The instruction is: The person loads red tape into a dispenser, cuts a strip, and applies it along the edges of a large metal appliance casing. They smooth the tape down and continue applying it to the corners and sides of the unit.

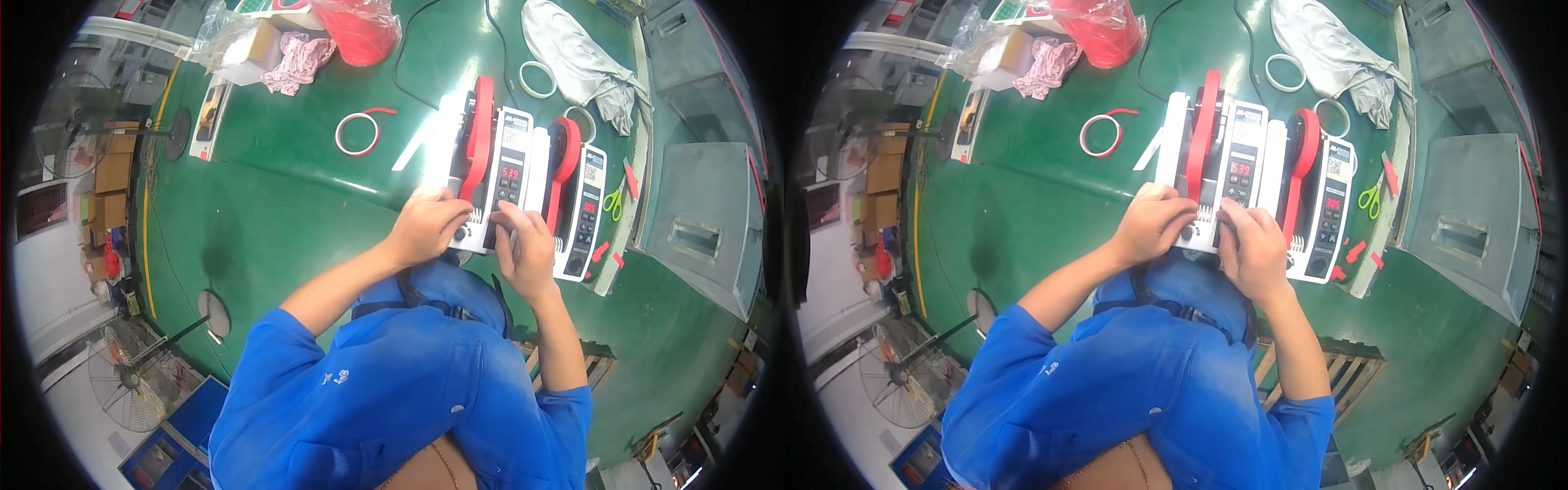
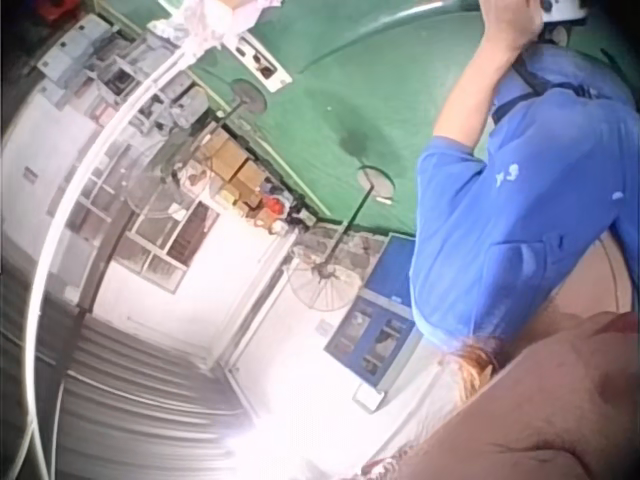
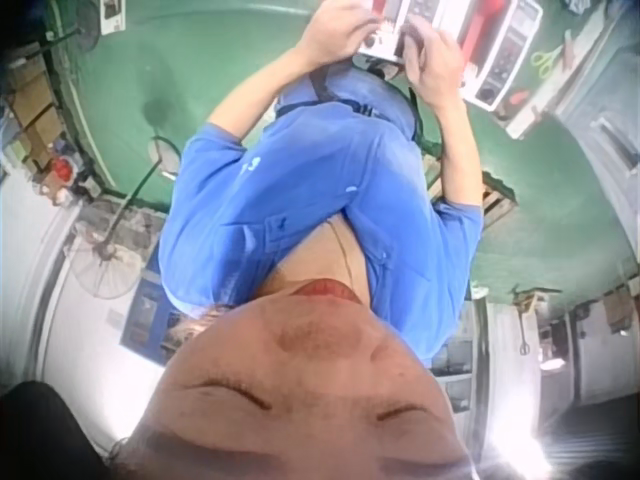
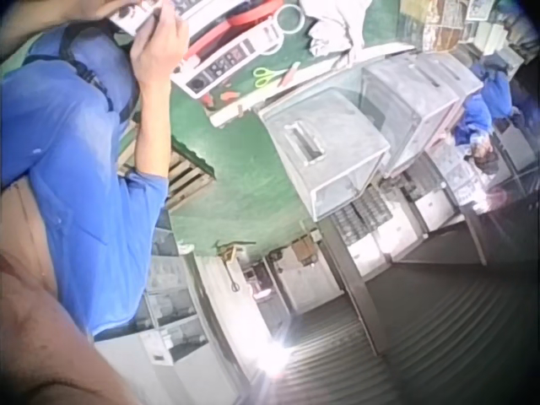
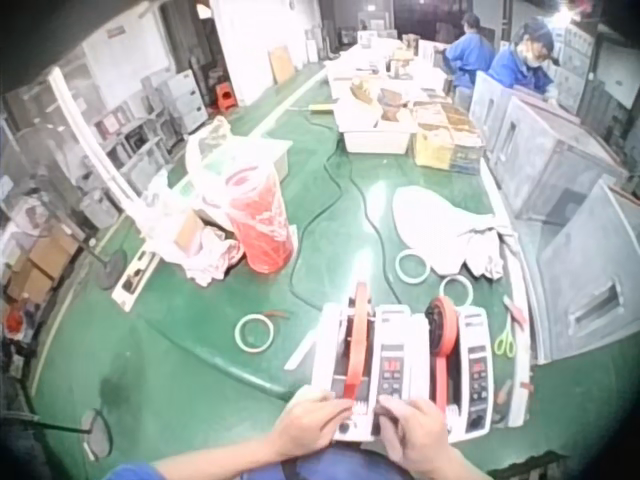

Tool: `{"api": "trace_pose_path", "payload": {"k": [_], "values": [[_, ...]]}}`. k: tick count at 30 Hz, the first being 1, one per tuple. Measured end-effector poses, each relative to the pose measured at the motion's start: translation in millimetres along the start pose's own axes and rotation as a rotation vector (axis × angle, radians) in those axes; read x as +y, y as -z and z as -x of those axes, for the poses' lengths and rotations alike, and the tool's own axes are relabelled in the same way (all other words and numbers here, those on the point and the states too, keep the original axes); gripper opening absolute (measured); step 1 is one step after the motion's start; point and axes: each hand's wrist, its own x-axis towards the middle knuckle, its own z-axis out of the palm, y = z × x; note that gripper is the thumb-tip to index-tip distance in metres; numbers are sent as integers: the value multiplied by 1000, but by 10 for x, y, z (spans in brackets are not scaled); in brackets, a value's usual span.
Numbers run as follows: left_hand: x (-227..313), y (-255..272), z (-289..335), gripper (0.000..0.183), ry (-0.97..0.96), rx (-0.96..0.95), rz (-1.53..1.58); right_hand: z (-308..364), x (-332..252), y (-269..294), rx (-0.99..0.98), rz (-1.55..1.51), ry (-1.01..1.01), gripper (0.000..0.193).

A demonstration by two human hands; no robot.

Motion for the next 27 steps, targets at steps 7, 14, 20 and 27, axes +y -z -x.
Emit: {"api": "trace_pose_path", "payload": {"k": [7,14,20,27], "values": [[51,-3,-26,13,14,-25,-71,71,34,91,21,15,-63,39],[87,-14,-28,12,-20,-160,-291,132,42,168,16,66,-62,39],[223,100,213,15,190,208,-155,130,31,151,-87,122,80,45],[557,-257,858,15,604,619,388,157,46,114,-198,334,248,48]]}}
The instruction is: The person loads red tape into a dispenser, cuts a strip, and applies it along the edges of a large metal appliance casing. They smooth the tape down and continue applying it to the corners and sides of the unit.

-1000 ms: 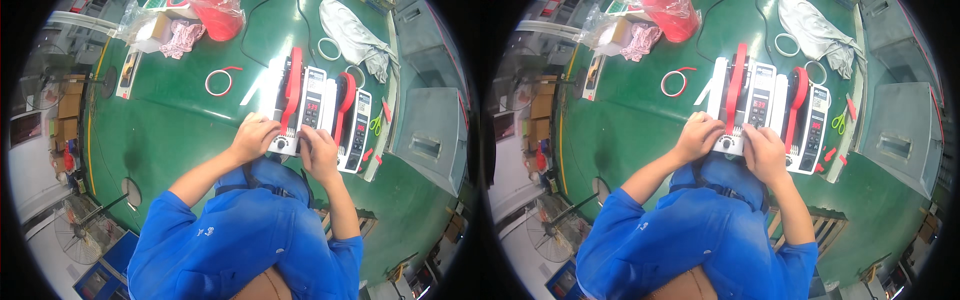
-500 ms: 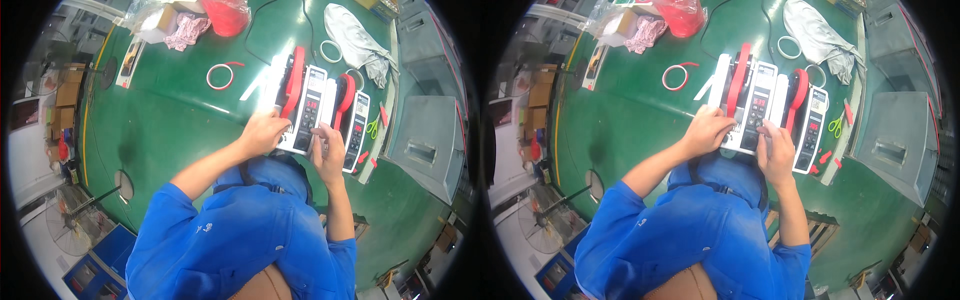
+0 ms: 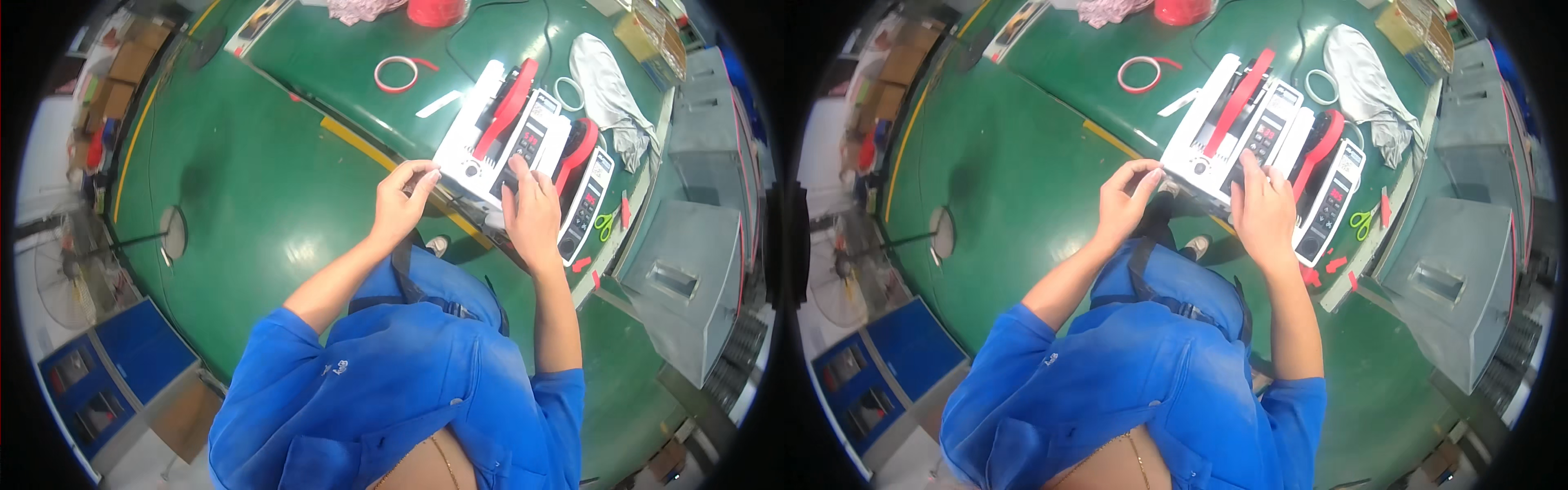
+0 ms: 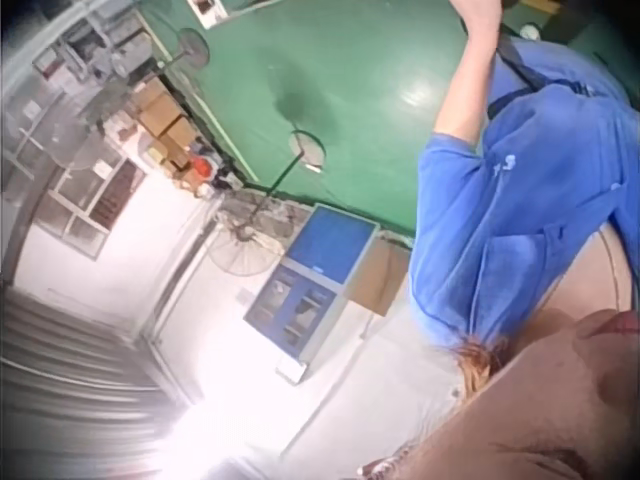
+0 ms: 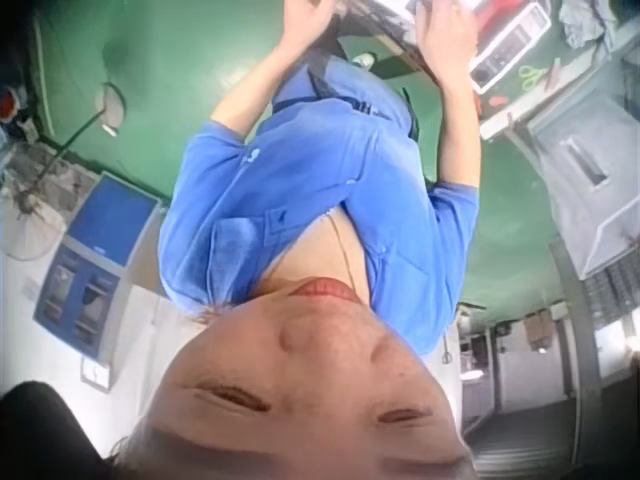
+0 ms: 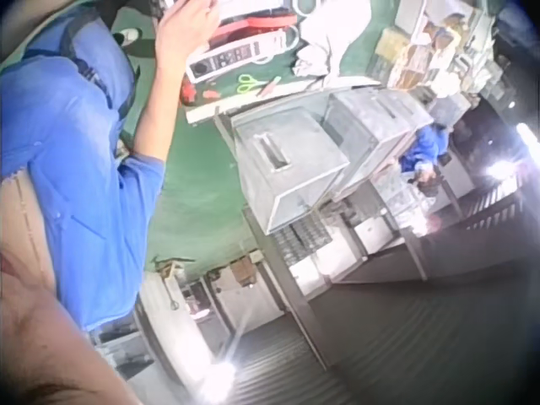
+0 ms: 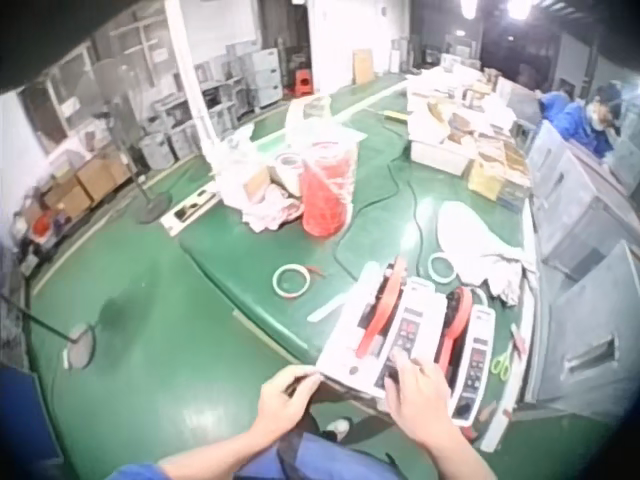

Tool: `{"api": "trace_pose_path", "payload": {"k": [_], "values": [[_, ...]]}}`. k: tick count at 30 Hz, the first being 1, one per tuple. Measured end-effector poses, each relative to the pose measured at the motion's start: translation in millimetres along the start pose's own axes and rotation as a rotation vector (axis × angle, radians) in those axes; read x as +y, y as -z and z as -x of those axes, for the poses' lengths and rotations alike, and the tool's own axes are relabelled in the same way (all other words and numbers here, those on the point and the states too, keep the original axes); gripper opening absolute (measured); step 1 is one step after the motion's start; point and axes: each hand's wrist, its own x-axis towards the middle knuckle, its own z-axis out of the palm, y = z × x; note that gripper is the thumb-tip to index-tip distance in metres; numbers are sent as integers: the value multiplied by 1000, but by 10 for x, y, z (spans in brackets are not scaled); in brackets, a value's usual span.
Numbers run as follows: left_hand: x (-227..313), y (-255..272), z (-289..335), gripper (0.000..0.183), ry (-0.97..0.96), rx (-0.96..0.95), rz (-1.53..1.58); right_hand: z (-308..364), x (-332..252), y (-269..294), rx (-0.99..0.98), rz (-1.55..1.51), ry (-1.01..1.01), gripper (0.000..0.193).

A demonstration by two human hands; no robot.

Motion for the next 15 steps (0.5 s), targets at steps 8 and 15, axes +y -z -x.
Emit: {"api": "trace_pose_path", "payload": {"k": [8,15], "values": [[-422,-261,321,23,452,72,483,60,21,13,-34,-61,21,51],[-541,-363,312,28,468,66,543,74,1,27,-58,-20,-23,49]]}}
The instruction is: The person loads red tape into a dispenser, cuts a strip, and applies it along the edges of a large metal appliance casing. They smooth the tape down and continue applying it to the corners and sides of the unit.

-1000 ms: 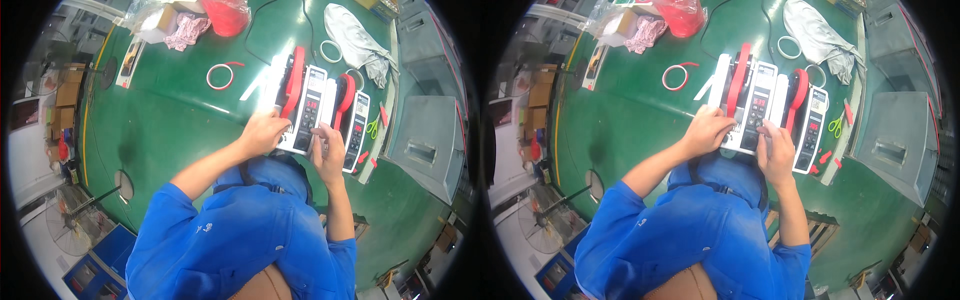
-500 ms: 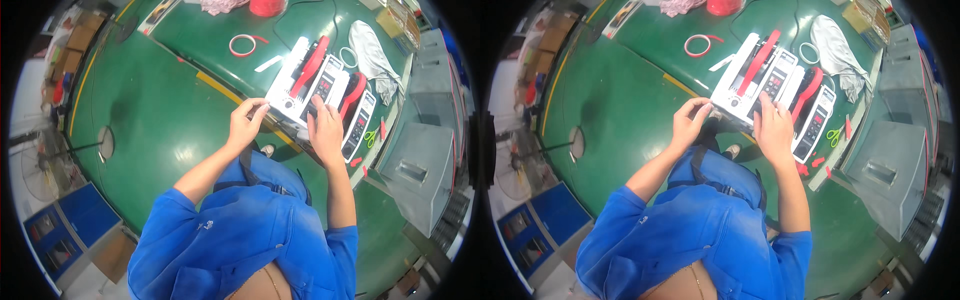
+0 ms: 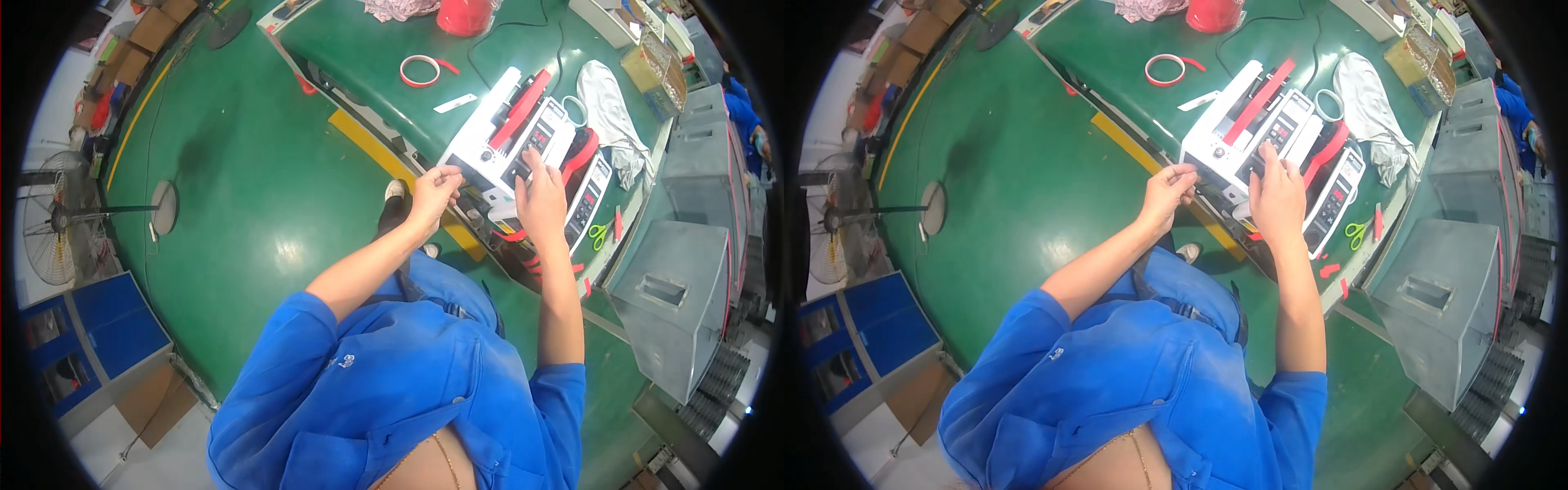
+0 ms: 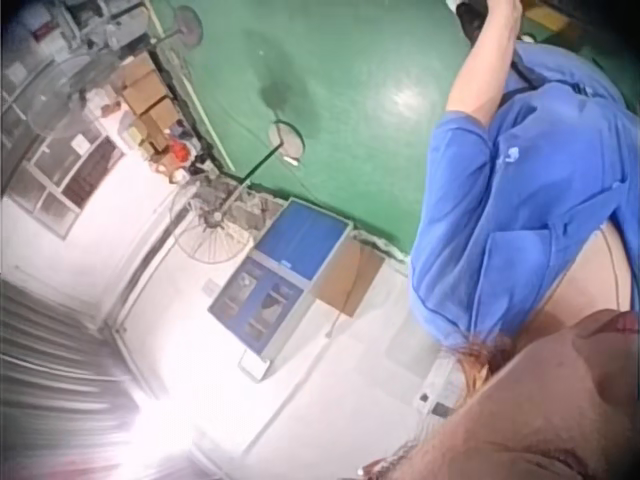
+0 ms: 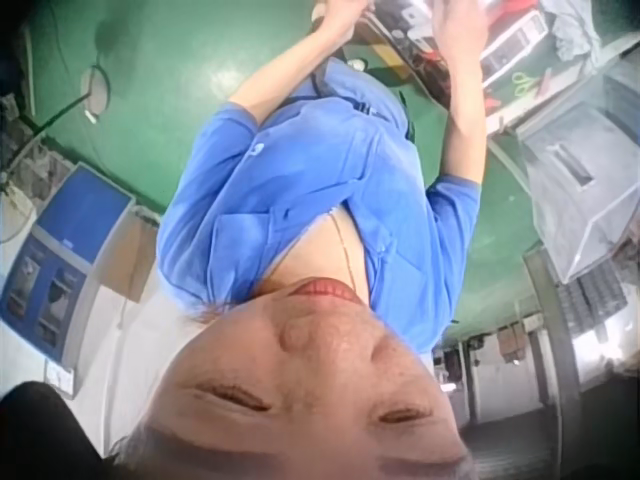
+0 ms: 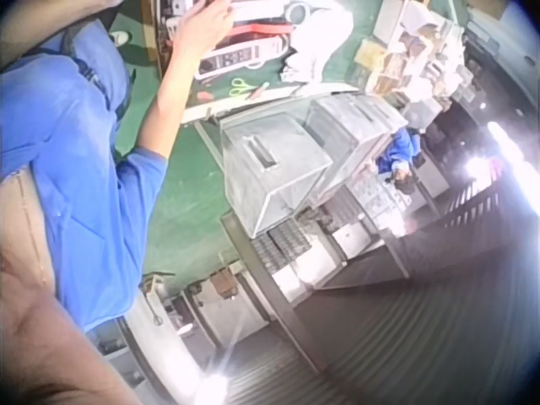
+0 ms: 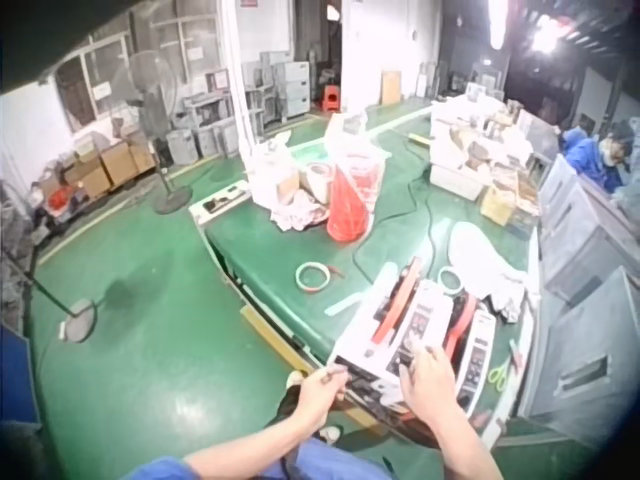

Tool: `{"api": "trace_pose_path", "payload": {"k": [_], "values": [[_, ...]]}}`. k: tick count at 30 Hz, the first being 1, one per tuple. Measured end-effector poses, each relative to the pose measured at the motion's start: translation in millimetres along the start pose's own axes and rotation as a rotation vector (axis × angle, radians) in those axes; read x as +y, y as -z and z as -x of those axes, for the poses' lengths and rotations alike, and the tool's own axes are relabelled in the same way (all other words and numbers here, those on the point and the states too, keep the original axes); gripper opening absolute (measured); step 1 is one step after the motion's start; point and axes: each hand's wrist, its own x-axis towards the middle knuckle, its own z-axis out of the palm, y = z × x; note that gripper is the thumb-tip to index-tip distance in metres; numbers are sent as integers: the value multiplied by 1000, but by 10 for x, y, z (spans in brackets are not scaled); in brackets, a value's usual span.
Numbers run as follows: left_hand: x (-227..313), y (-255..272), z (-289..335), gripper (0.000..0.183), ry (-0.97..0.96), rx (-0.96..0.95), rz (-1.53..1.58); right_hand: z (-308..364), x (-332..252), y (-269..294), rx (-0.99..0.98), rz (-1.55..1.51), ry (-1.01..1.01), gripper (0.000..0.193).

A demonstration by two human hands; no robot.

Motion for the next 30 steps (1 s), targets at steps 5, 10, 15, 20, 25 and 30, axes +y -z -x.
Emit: {"api": "trace_pose_path", "payload": {"k": [5,10,15,20,25,30], "values": [[-14,-57,10,30,11,-1,-9,0,6,-8,-11,0,-1,50],[-80,-146,-2,27,2,33,9,49,12,-51,46,-24,26,52],[-104,-135,-52,20,19,41,-6,48,26,-55,34,-18,7,51],[-66,-130,-60,18,60,42,-28,34,37,-59,16,18,7,51],[-113,-21,-15,18,85,18,10,26,29,-49,32,74,60,51],[-118,106,55,17,123,17,22,37,49,-17,23,20,53,54]]}}
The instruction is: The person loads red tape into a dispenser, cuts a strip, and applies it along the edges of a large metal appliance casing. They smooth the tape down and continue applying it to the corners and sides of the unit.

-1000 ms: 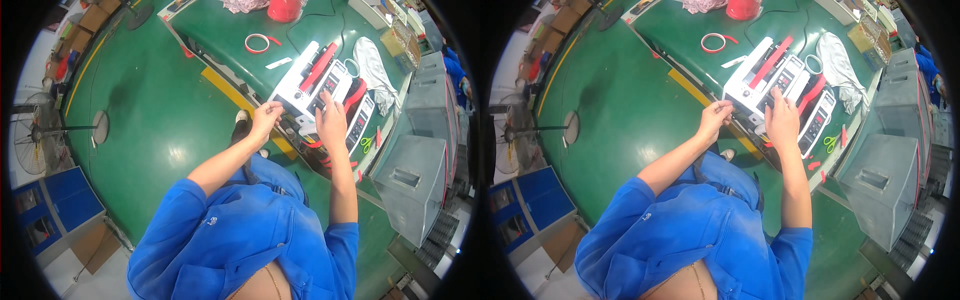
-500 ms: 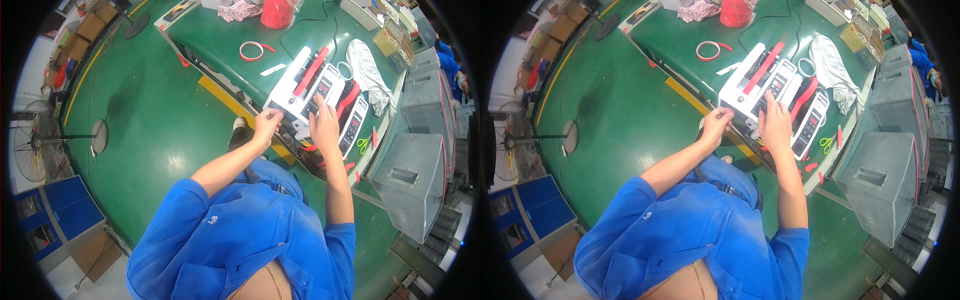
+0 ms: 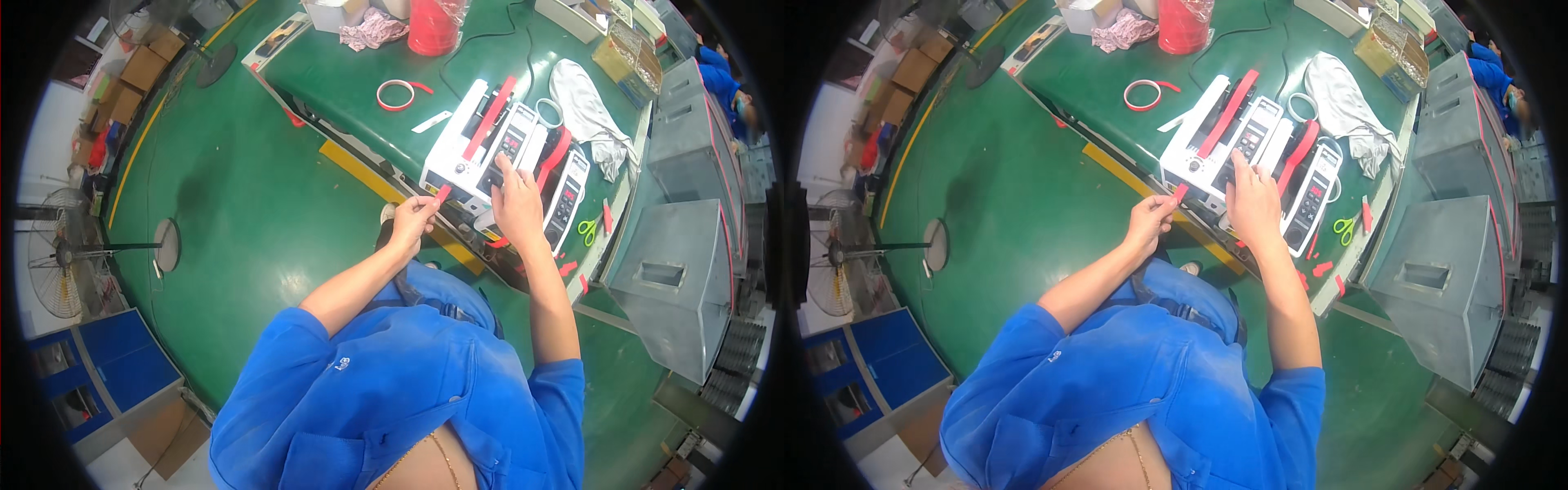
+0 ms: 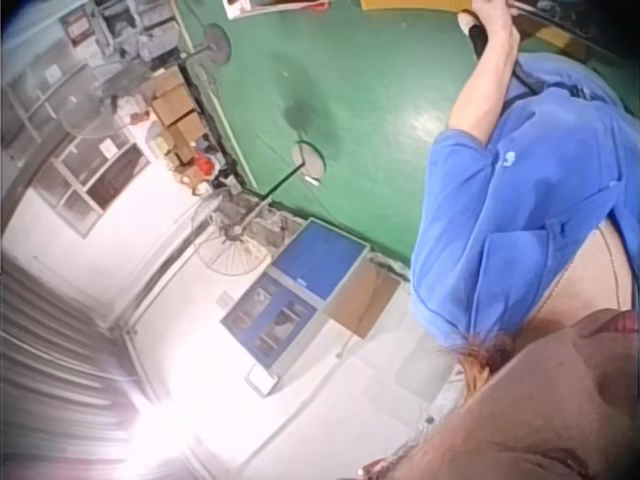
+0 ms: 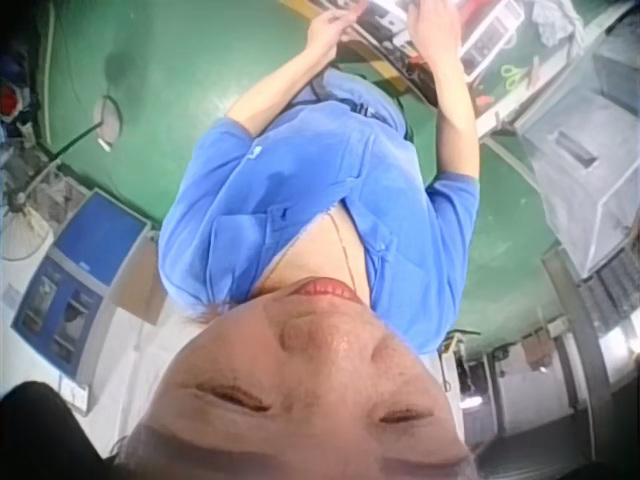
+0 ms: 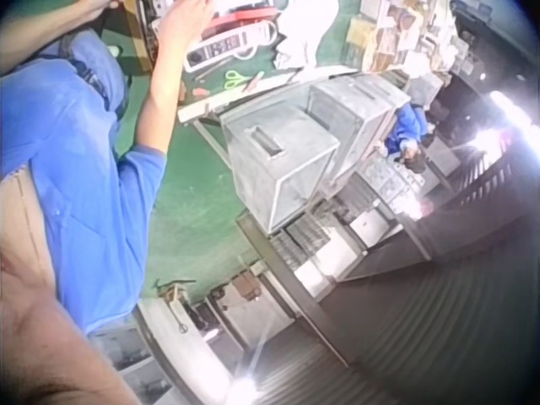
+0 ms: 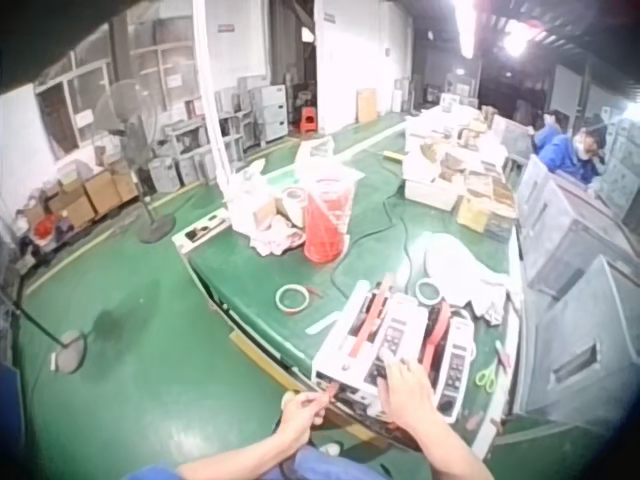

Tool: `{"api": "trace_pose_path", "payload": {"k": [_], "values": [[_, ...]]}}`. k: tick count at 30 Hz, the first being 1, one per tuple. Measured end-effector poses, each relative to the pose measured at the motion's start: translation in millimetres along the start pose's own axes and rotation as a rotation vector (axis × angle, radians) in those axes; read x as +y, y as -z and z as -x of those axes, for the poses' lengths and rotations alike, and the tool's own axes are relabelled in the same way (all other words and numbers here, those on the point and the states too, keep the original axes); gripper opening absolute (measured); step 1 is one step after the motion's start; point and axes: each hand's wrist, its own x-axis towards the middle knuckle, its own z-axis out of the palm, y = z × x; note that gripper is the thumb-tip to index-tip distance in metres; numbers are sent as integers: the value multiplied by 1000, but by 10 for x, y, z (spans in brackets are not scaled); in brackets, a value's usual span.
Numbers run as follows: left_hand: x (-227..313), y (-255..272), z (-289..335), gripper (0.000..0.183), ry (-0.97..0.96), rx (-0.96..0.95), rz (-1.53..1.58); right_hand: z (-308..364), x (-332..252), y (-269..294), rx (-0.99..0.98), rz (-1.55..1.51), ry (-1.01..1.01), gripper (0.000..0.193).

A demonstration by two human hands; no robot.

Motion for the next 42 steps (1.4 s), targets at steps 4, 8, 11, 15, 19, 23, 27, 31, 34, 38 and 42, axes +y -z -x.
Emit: {"api": "trace_pose_path", "payload": {"k": [4,8,11,15,19,23,27,31,34,38,42], "values": [[38,-22,43,17,11,-9,6,8,3,-13,30,-19,11,56],[13,15,54,17,10,-31,-12,11,-48,33,-51,-24,-56,63],[-17,74,93,17,11,-17,-33,-15,-73,61,-90,17,-68,72],[-92,214,183,17,53,3,-36,27,-79,49,-91,41,-76,84],[-135,361,328,17,58,-4,-35,47,-90,48,-108,69,-84,88],[-154,468,491,16,102,11,-55,44,-89,40,-97,79,-70,88],[-220,619,671,14,108,34,-32,61,-95,10,-101,112,-55,85],[-282,737,816,13,150,20,-18,91,-91,31,-91,91,-83,85],[-295,860,842,11,188,-57,29,74,-52,-30,-101,-22,-157,82],[-344,1078,906,13,194,-50,-47,23,-121,-145,6,28,-78,66],[-400,1243,971,16,234,-1,-98,-12,-171,-102,-8,76,-77,67]]}}
